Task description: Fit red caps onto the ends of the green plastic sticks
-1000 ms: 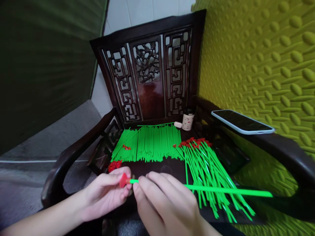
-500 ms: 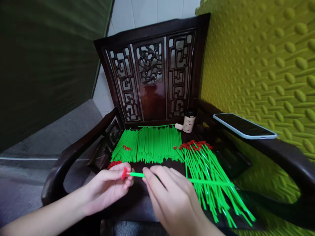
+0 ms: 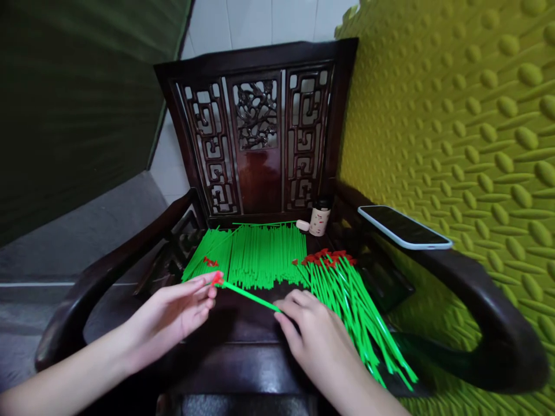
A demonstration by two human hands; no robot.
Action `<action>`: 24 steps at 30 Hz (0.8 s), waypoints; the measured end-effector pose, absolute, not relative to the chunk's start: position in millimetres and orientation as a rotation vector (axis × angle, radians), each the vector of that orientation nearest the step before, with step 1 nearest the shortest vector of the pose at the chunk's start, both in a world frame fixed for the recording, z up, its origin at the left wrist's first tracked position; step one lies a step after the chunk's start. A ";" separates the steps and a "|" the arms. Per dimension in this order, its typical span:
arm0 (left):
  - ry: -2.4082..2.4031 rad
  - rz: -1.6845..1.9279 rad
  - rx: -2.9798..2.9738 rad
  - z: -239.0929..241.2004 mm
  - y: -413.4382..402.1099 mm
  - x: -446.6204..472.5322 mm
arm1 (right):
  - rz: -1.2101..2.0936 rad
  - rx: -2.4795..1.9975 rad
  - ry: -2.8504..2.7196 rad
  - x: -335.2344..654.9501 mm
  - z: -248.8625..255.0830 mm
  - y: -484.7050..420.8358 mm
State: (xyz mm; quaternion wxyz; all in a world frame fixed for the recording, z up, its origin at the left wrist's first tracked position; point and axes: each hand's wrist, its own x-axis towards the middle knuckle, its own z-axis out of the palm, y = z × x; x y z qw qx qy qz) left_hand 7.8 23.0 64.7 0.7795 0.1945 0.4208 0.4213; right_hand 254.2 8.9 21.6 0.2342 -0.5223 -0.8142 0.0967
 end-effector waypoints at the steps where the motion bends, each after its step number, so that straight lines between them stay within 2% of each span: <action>1: 0.985 0.885 0.465 59.1 23.4 8.3 | 0.314 -1.507 -2.235 260.7 17.9 12.5; 7: 1.239 0.610 0.621 22.2 18.8 9.8 | 0.272 -2.072 -1.985 320.9 -12.2 44.0; 13: 1.284 0.465 0.737 4.2 7.9 25.9 | 0.193 -2.271 -1.866 364.2 -44.9 52.1; 17: 1.399 0.346 0.864 -23.0 10.2 30.8 | 0.169 -2.336 -1.850 366.3 -48.8 49.8; 24: 1.548 0.217 2.188 -64.3 40.0 7.7 | 0.110 -2.290 -1.953 339.0 -30.9 47.5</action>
